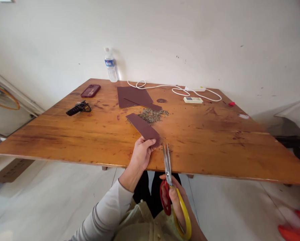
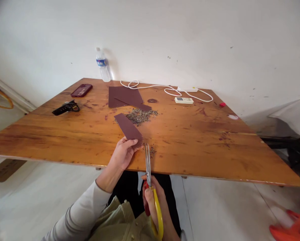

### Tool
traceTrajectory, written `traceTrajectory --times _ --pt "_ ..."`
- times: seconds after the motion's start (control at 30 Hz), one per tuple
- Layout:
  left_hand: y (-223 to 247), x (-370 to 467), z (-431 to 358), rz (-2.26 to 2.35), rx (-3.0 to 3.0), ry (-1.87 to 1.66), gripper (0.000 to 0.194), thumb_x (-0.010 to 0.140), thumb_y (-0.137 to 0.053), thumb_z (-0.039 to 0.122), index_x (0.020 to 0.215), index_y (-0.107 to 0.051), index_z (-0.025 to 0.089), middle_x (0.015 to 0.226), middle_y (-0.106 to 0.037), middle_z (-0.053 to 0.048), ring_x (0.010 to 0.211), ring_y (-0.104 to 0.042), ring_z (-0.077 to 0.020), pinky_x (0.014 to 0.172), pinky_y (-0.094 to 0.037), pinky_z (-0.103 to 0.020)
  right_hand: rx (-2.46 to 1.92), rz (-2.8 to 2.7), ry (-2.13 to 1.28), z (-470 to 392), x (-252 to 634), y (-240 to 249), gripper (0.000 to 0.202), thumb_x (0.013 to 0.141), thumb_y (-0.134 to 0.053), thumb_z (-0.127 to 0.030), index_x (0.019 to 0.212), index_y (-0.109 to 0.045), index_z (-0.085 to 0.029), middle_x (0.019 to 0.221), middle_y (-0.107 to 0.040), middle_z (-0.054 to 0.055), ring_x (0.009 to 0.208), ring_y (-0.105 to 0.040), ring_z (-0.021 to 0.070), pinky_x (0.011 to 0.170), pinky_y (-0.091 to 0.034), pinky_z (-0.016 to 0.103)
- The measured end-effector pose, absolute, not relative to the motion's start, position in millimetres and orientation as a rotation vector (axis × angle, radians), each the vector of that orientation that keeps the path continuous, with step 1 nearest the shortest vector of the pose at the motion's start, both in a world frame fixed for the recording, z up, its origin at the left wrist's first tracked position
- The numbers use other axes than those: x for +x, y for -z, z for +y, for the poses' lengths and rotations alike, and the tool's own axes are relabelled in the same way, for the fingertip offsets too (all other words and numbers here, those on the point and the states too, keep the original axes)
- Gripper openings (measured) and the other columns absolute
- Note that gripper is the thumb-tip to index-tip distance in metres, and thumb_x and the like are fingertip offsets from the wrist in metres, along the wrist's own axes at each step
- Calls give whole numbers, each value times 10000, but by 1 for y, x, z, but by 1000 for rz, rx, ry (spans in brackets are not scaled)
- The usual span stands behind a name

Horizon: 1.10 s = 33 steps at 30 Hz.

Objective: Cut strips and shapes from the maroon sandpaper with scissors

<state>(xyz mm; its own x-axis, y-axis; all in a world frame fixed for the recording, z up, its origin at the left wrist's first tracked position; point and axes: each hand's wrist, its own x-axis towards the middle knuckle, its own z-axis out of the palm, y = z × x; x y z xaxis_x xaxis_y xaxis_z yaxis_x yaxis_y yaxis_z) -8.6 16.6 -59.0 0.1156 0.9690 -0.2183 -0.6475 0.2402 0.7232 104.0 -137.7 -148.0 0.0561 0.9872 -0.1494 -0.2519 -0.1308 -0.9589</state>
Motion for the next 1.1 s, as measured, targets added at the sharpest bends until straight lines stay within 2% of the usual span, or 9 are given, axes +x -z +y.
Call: traceTrajectory --times 0.3,0.47,0.83,1.1 --pt "61 -14 19 708 559 -1184 248 573 -906 155 770 -755 165 743 -748 1 656 -648 -104 669 -562 -239 -1200 -861 -1383 -145 111 153 582 961 -655 -727 1222 -677 -207 630 -384 -101 467 -256 79 417 -210 198" --pt "64 -14 18 707 567 -1198 232 582 -903 161 763 -758 173 769 -755 -3 693 -653 -111 707 -559 -247 -1249 -810 -1414 -147 113 147 524 951 -693 -679 1194 -682 -214 602 -413 -103 436 -299 84 384 -250 187" --pt "68 -12 15 753 610 -1210 269 565 -910 179 776 -743 160 785 -739 -21 699 -633 -125 702 -517 -270 -1292 -812 -1352 -147 113 149 550 899 -738 -701 1161 -707 -219 584 -430 -90 420 -331 97 360 -271 197" --pt "70 -12 15 755 721 -1206 196 589 -893 217 730 -763 174 750 -735 -19 704 -599 -140 735 -499 -290 -1308 -819 -1347 -148 113 149 560 916 -724 -694 1195 -722 -209 576 -413 -91 432 -324 95 373 -254 192"
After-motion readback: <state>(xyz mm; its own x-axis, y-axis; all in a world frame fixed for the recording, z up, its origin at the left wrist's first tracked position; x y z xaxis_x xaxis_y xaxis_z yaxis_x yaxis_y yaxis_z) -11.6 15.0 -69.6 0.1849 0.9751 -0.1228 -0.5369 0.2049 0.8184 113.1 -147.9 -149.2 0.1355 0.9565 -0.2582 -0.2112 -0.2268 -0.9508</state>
